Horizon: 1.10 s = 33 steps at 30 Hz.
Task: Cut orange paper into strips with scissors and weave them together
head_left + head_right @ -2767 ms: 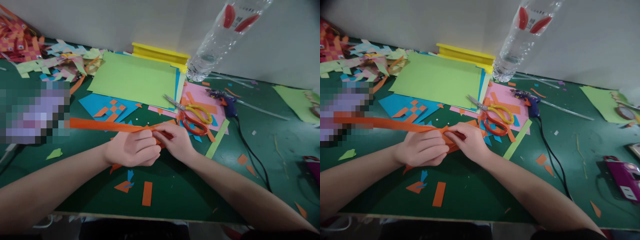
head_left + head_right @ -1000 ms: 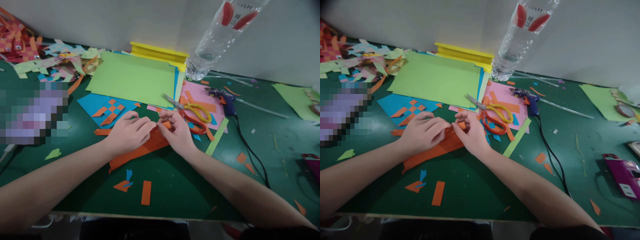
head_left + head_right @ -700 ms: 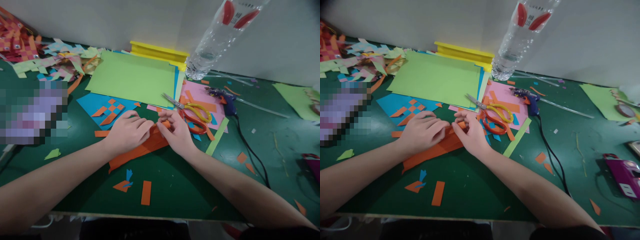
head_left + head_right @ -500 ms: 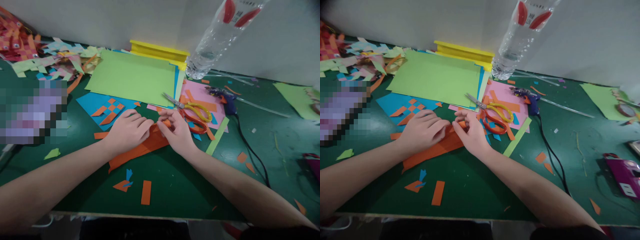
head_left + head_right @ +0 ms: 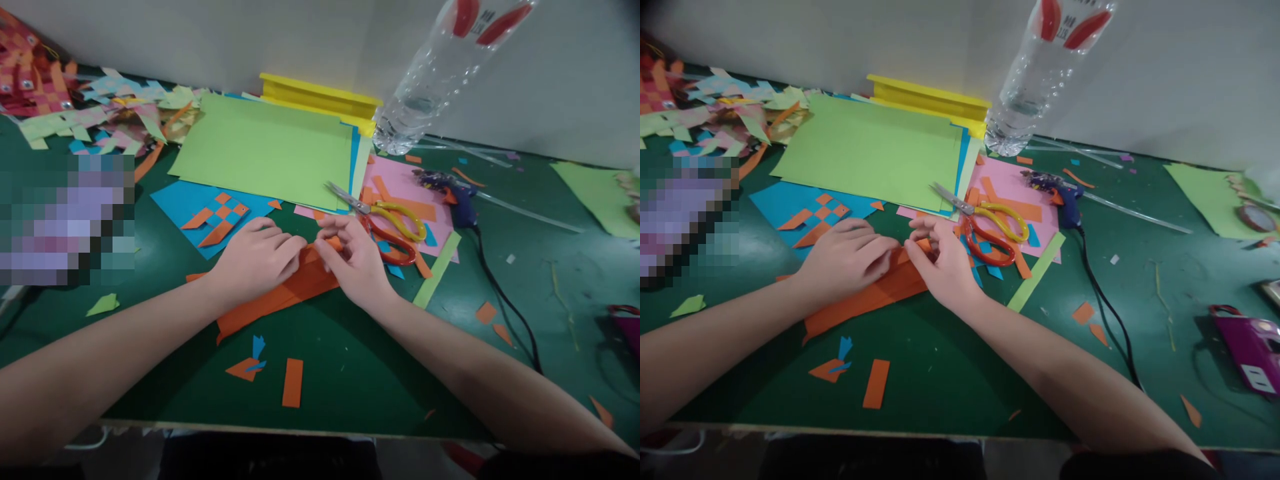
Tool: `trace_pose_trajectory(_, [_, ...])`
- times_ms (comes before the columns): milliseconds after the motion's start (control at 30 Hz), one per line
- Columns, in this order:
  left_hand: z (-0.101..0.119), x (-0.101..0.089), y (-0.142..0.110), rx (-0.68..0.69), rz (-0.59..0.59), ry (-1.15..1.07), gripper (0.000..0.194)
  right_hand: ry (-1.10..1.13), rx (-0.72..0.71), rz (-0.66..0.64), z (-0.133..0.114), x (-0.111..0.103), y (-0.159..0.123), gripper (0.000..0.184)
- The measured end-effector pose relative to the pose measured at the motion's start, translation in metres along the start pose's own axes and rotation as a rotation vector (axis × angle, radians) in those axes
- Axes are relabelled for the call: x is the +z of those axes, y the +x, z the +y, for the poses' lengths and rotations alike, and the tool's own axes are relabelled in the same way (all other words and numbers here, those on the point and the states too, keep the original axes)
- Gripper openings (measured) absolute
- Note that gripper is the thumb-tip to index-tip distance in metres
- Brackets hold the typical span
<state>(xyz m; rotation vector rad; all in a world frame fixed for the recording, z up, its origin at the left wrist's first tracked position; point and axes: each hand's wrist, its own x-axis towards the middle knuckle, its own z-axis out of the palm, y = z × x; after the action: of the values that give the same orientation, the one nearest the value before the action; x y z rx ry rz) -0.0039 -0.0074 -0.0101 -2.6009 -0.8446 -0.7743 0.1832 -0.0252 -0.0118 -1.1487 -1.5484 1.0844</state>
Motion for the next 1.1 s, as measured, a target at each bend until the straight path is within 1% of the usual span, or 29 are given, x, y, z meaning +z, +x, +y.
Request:
trace_pose_trajectory(167, [-0.0007, 0.0031, -0.0019, -0.056, -0.048, -0.102, 0.018, 0.018, 0.010, 0.008, 0.0009, -0.0001, -0.0004, 0.021])
trace_pose_trajectory(367, [-0.0011, 0.0042, -0.0019, -0.044, -0.092, -0.137, 0.021, -0.024, -0.029, 0.034, -0.0016, -0.0004, -0.0009, 0.019])
trace_pose_trajectory(567, [-0.0007, 0.0030, -0.0022, -0.057, -0.163, -0.172, 0.021, 0.077, 0.018, 0.047, -0.0023, -0.0003, -0.0015, 0.018])
trace_pose_trajectory(767, [-0.0012, 0.0041, -0.0034, -0.054, -0.171, -0.189, 0.020, 0.086, 0.044, 0.040, -0.0033, -0.0006, -0.0009, 0.017])
trace_pose_trajectory(967, [-0.0018, 0.0032, -0.0029, -0.061, -0.181, -0.209, 0.019, 0.087, 0.037, -0.017, -0.0021, -0.0008, -0.0003, 0.017])
trace_pose_trajectory(1100, [-0.0027, 0.0032, -0.0029, -0.057, -0.190, -0.210, 0.019, 0.074, 0.030, -0.032, -0.0010, -0.0014, -0.0008, 0.016])
